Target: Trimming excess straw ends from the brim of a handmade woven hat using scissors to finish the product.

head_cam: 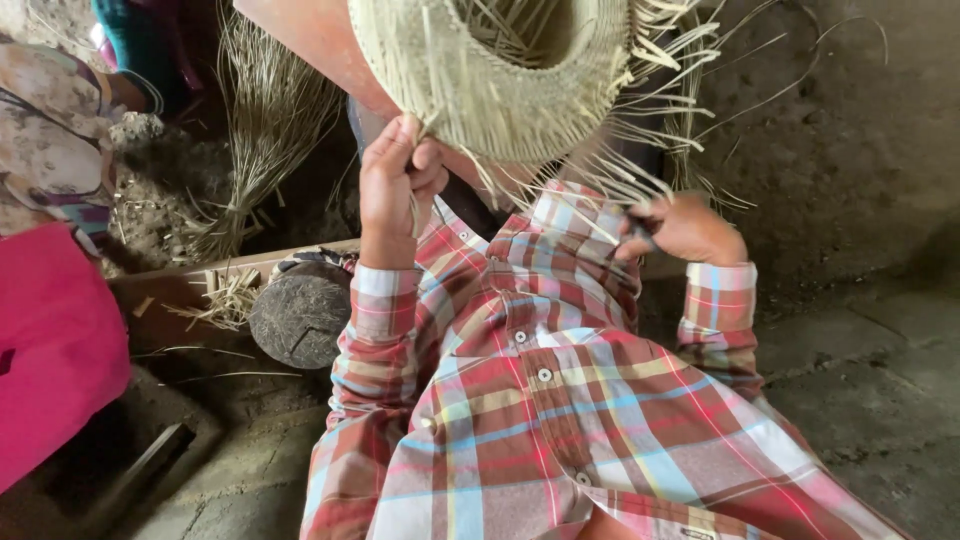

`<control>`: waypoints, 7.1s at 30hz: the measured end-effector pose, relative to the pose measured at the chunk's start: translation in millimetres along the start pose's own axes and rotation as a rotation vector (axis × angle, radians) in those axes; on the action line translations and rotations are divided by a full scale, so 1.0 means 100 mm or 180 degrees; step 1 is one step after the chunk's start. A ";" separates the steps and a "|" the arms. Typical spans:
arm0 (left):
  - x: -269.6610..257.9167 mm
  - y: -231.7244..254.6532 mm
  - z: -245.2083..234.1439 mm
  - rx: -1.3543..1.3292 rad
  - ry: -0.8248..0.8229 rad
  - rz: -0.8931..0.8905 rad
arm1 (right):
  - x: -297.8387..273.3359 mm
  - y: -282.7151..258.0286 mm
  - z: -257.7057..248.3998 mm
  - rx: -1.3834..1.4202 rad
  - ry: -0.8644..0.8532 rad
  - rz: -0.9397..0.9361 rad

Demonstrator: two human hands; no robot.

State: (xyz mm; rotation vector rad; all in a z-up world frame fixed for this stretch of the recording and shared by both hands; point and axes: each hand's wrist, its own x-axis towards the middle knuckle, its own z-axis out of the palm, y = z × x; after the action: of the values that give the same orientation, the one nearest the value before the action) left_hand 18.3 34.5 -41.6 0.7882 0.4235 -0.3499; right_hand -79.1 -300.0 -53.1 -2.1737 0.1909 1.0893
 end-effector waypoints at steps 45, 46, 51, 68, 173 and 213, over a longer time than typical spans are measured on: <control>1.41 0.51 0.53 0.4706 -0.0080 0.3107 | 0.72 -0.42 0.07 0.5862 0.0364 -0.1827; 1.49 0.58 0.38 0.4707 -0.0073 0.3107 | 0.74 -0.37 0.03 0.5860 0.0357 -0.1827; 1.88 0.66 -0.43 0.3991 0.0453 0.2598 | 0.87 -0.17 -0.21 0.6188 0.1280 -0.0927; 1.17 -0.15 -0.71 0.0070 0.0822 0.0306 | 0.99 0.08 -0.34 0.5680 0.2296 -0.0613; 0.13 -0.12 0.49 -0.0053 0.0801 0.0194 | 0.67 -0.86 0.37 0.2745 -0.1208 -0.1792; 0.28 -0.35 0.33 -0.1007 0.0509 -0.0005 | 0.94 -0.93 0.53 0.4274 -0.1836 -0.1965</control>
State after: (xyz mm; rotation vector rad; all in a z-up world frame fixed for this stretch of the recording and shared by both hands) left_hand 33.8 -17.4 -55.5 0.5079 0.6128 -0.2144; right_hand -15.0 -180.5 -97.7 -0.6065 -0.0350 0.7733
